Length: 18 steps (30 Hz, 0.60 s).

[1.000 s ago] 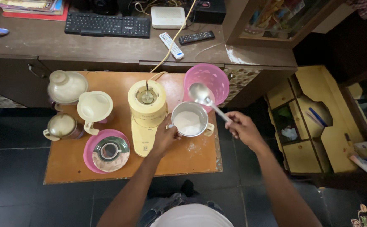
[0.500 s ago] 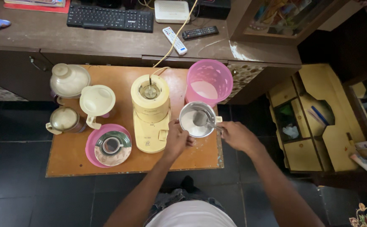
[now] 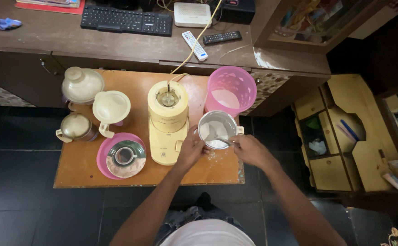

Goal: The person scoops a white powder from a pink container into a metal cup using a spoon. The person repeatedly transfers the powder between the two containers.

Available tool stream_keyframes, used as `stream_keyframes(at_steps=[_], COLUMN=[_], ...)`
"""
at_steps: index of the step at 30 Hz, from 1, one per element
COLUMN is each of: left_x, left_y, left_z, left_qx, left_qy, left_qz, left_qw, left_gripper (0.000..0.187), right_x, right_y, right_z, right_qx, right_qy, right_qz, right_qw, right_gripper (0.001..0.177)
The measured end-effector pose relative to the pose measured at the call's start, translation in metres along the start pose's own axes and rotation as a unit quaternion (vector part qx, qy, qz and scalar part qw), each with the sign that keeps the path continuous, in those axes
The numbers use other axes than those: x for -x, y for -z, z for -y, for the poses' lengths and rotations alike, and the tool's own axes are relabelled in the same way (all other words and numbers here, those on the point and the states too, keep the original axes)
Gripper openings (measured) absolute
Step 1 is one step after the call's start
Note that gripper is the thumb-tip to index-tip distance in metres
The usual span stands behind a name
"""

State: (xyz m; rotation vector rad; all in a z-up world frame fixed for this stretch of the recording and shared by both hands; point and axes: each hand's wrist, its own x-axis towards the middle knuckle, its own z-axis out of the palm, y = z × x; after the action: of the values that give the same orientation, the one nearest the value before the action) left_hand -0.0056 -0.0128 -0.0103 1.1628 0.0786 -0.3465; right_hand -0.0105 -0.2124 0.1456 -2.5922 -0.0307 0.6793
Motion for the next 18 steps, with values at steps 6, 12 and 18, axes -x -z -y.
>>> stream_keyframes(at_steps=[6, 12, 18], left_x=[0.002, -0.001, 0.000], left_y=[-0.001, -0.001, -0.001], left_z=[-0.002, -0.002, -0.003], left_qx=[-0.006, -0.058, -0.046], left_qy=[-0.019, -0.002, -0.010], left_qz=[0.006, -0.018, -0.028], left_qw=[1.000, 0.998, 0.999], left_gripper=[0.057, 0.053, 0.058], right_x=[0.008, 0.026, 0.028], right_y=[-0.003, -0.008, -0.034], right_z=[-0.040, -0.070, -0.097], right_qx=[-0.098, -0.178, -0.208], right_qy=[0.085, -0.034, 0.037], right_qz=[-0.018, -0.031, -0.108], right_qw=[0.991, 0.983, 0.971], right_gripper=[0.037, 0.040, 0.043])
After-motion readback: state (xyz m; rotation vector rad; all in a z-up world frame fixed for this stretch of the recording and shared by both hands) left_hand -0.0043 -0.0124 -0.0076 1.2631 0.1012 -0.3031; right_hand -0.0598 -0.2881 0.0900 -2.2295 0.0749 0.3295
